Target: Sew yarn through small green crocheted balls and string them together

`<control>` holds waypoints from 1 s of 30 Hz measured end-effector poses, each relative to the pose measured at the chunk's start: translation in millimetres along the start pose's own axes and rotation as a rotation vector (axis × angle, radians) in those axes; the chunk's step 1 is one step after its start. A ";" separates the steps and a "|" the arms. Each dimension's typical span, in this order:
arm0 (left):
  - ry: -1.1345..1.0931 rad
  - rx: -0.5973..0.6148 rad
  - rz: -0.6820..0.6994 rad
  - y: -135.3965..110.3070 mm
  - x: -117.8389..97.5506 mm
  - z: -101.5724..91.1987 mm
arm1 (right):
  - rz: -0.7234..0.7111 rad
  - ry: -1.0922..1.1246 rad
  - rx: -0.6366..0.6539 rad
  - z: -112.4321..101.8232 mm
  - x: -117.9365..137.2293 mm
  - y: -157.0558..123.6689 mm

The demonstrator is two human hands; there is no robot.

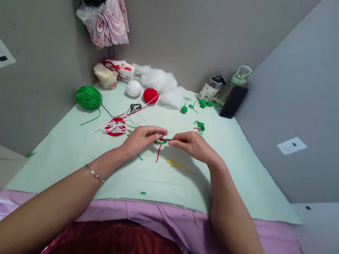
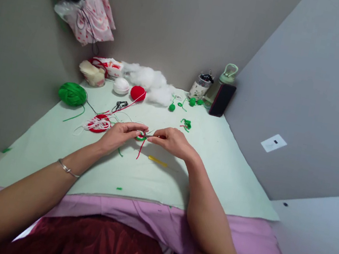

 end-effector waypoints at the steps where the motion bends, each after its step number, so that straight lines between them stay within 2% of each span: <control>1: -0.004 -0.004 -0.005 0.1 -0.3 -0.5 | 0.013 -0.004 0.030 -1.9 -4.5 -1.5; 4: -0.001 -0.025 -0.018 0.3 -2.1 -2.9 | 0.046 -0.085 0.045 -9.7 -23.7 -2.3; 7: 0.013 -0.029 -0.034 -0.2 -3.6 -3.9 | 0.024 -0.194 -0.142 -16.9 -34.1 5.2; 9: 0.014 -0.002 -0.044 -1.0 -3.9 -2.1 | -0.052 -0.243 -0.270 -11.1 -27.3 10.2; 10: 0.017 0.015 -0.044 -1.4 -4.1 -0.9 | -0.111 -0.263 -0.294 -3.2 -19.9 12.4; 13: 0.055 0.048 -0.039 -1.0 -3.2 0.4 | -0.244 -0.411 -0.204 31.3 0.8 19.0; 15: 0.093 0.033 -0.039 1.2 -1.9 -3.0 | -0.272 -0.543 -0.136 47.1 7.9 23.1; 19: 0.134 -0.073 -0.046 6.5 -3.5 -17.8 | -0.260 -0.586 -0.168 46.6 11.8 28.5; 22: 0.162 -0.144 -0.045 8.1 -7.9 -27.8 | -0.185 -0.443 -0.242 32.7 2.5 27.0; 26: 0.114 -0.184 -0.058 9.5 -8.7 -33.4 | 0.007 0.073 -0.415 3.6 -18.3 21.7; 30: 0.034 -0.177 -0.079 11.9 -3.0 -32.6 | 0.062 0.463 -0.557 -17.1 -21.2 18.4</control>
Point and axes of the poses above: each hand's wrist, its own y-axis towards the middle knuckle, its own z-axis out of the palm, x = y × z, the point moved 9 cm from there along y, towards the middle knuckle, and after that the axes turned 12 degrees about -x, right-handed, at the moved point
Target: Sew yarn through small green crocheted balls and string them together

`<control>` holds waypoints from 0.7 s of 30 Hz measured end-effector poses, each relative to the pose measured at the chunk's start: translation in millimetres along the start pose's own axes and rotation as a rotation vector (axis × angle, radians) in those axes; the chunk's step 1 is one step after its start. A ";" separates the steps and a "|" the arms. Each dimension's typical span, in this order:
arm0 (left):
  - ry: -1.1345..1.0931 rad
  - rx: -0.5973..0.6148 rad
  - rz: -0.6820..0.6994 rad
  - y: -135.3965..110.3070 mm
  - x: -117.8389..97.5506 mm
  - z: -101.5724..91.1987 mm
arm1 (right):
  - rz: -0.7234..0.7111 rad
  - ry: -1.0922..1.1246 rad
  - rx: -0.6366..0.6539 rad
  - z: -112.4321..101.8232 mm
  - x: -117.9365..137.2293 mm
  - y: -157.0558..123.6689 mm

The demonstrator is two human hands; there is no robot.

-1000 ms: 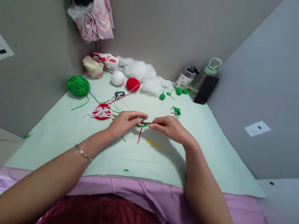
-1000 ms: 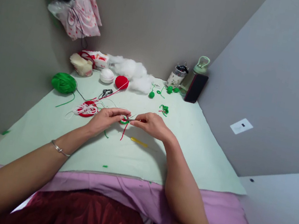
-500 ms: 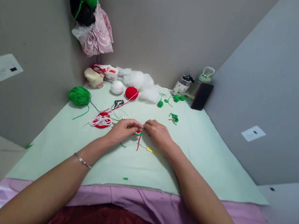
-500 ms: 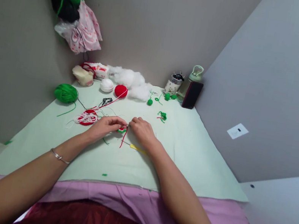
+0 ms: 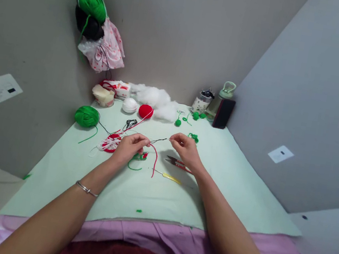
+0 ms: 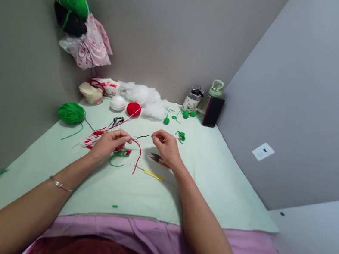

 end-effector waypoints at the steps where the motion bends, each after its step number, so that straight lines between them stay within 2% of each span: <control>1: -0.025 0.003 -0.011 0.2 1.4 0.7 | 0.041 0.074 -0.021 -2.1 0.6 1.0; 6: -0.173 0.039 -0.086 -3.3 3.6 6.0 | 0.244 0.410 -0.110 -9.9 -1.2 0.7; 10: -0.228 0.089 -0.107 -6.9 3.3 11.3 | 0.362 0.604 -0.067 -5.9 -3.4 -2.2; 15: -0.180 0.142 -0.091 -12.2 4.7 20.0 | 0.435 0.740 -0.047 -0.6 -4.2 -3.3; 18: 0.007 0.184 0.024 -17.7 -13.2 18.9 | 0.470 0.779 -0.050 0.7 -4.3 -4.1; 21: 0.401 0.169 0.260 -10.6 -51.6 -0.8 | 0.475 0.774 -0.041 0.7 -2.6 -4.8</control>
Point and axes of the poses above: each hand's wrist, its own y-axis towards the middle knuckle, its own z-axis out of the palm, x = y × z, the point moved 9 cm from there along y, towards the middle knuckle, and after that the axes turned 12 degrees about -x, right-handed, at the moved point
